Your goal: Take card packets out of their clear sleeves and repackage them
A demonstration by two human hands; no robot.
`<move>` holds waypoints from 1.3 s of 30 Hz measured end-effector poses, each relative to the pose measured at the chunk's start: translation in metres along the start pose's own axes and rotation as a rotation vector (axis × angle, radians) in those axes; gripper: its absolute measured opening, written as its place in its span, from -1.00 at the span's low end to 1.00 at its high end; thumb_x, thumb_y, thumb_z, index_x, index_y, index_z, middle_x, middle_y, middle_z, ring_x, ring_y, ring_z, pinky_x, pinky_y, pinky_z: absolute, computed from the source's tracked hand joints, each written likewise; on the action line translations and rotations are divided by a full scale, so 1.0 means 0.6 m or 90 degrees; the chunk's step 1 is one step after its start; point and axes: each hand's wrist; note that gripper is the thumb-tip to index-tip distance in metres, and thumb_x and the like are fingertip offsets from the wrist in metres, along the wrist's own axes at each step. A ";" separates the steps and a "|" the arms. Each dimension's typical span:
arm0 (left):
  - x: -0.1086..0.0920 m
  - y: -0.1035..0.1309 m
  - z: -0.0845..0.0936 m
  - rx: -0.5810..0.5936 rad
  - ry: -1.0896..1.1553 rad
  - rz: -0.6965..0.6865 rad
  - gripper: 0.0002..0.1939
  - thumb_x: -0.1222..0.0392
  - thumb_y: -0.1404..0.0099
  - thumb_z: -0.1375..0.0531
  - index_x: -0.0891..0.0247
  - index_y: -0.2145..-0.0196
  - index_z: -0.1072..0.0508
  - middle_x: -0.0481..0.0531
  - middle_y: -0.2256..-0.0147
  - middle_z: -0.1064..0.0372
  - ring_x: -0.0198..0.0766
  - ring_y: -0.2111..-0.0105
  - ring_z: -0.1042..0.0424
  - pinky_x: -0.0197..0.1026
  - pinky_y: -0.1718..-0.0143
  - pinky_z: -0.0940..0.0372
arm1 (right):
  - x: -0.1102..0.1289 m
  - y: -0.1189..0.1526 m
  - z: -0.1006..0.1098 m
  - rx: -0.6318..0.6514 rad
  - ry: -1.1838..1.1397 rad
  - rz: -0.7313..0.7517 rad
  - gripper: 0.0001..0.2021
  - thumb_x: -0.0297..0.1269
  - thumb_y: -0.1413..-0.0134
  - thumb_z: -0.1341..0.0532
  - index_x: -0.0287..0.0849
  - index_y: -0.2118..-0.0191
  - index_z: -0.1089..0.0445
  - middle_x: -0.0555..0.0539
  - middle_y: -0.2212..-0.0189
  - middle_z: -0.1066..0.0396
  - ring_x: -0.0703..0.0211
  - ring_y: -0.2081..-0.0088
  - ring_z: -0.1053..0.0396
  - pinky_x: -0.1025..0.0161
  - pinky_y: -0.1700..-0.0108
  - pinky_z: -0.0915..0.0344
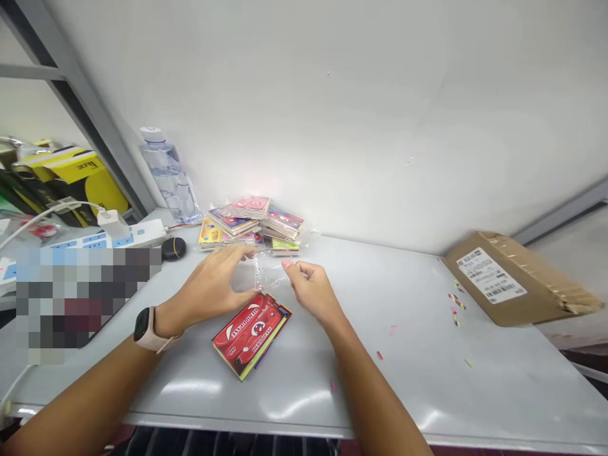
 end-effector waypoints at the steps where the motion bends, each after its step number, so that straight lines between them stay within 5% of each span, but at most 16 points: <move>1: -0.001 0.000 0.000 0.008 0.001 0.001 -0.43 0.06 -0.22 -0.36 0.19 -0.14 -0.34 0.26 -0.12 -0.47 0.23 -0.13 -0.47 0.26 -0.11 -0.37 | 0.003 0.000 0.000 -0.051 -0.025 0.017 -0.36 0.24 -0.05 -0.43 -0.11 0.61 -0.12 0.13 0.69 -0.01 0.41 0.65 0.12 0.29 0.58 0.24; 4: -0.002 0.000 -0.001 0.031 0.016 0.023 -0.39 -0.06 -0.21 -0.38 0.21 -0.12 -0.35 0.27 -0.09 -0.48 0.26 -0.10 -0.48 0.28 -0.09 -0.38 | 0.022 0.000 -0.001 -0.189 -0.176 0.105 -0.38 0.15 -0.07 -0.44 -0.10 0.61 -0.09 0.16 0.68 0.05 0.42 0.67 0.15 0.28 0.59 0.21; 6: -0.003 -0.001 -0.002 0.050 0.022 0.039 -0.35 -0.15 -0.19 -0.39 0.21 -0.12 -0.35 0.25 -0.05 -0.49 0.27 -0.04 -0.51 0.27 -0.05 -0.39 | 0.040 -0.003 -0.004 -0.211 -0.276 0.156 -0.42 0.11 -0.09 -0.43 -0.11 0.60 -0.11 0.16 0.66 0.03 0.42 0.69 0.14 0.28 0.60 0.18; 12: -0.004 -0.002 0.000 0.082 0.053 0.067 -0.35 -0.20 -0.20 -0.36 0.20 -0.11 -0.35 0.19 0.05 -0.53 0.21 0.08 -0.54 0.18 0.11 -0.39 | 0.081 -0.036 -0.036 -0.144 -0.329 0.220 -0.46 0.14 -0.06 -0.40 -0.10 0.59 -0.16 0.16 0.68 0.00 0.42 0.71 0.11 0.32 0.63 0.16; 18: -0.002 -0.001 -0.005 0.099 0.097 0.073 -0.43 -0.19 -0.21 -0.37 0.15 -0.03 -0.35 0.10 0.10 -0.53 0.06 0.14 -0.54 0.05 0.16 -0.38 | 0.080 -0.071 -0.063 -0.098 -0.302 0.227 -0.45 0.21 -0.04 -0.41 -0.11 0.58 -0.22 0.14 0.68 -0.07 0.40 0.71 0.00 0.33 0.64 0.12; 28: -0.005 -0.001 -0.004 0.085 0.125 0.076 -0.45 -0.16 -0.19 -0.38 0.17 -0.01 -0.40 0.12 0.14 -0.55 0.06 0.18 -0.54 0.04 0.20 -0.39 | 0.080 -0.069 -0.056 -0.013 -0.267 0.260 -0.46 0.23 -0.15 -0.33 -0.12 0.58 -0.36 0.01 0.60 -0.32 0.23 0.58 -0.31 0.25 0.48 -0.27; 36: -0.007 -0.002 -0.002 0.118 0.111 0.116 -0.42 -0.16 -0.21 -0.37 0.15 -0.05 -0.35 0.08 0.08 -0.53 0.03 0.11 -0.52 0.01 0.12 -0.37 | 0.084 -0.065 -0.049 0.050 -0.239 0.325 -0.42 0.25 -0.25 -0.24 -0.12 0.61 -0.41 -0.06 0.56 -0.42 0.17 0.52 -0.39 0.17 0.39 -0.35; 39: -0.008 -0.003 -0.001 0.121 0.102 0.126 -0.42 -0.16 -0.21 -0.37 0.17 -0.05 -0.34 0.08 0.08 -0.52 0.03 0.11 -0.52 0.02 0.11 -0.37 | 0.083 -0.065 -0.043 0.008 -0.219 0.317 -0.45 0.24 -0.26 -0.23 -0.11 0.57 -0.38 -0.04 0.57 -0.40 0.15 0.52 -0.39 0.16 0.38 -0.36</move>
Point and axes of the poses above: each hand's wrist, its own y-axis away from the middle knuckle, its own z-axis out of the back of the hand, x = y × z
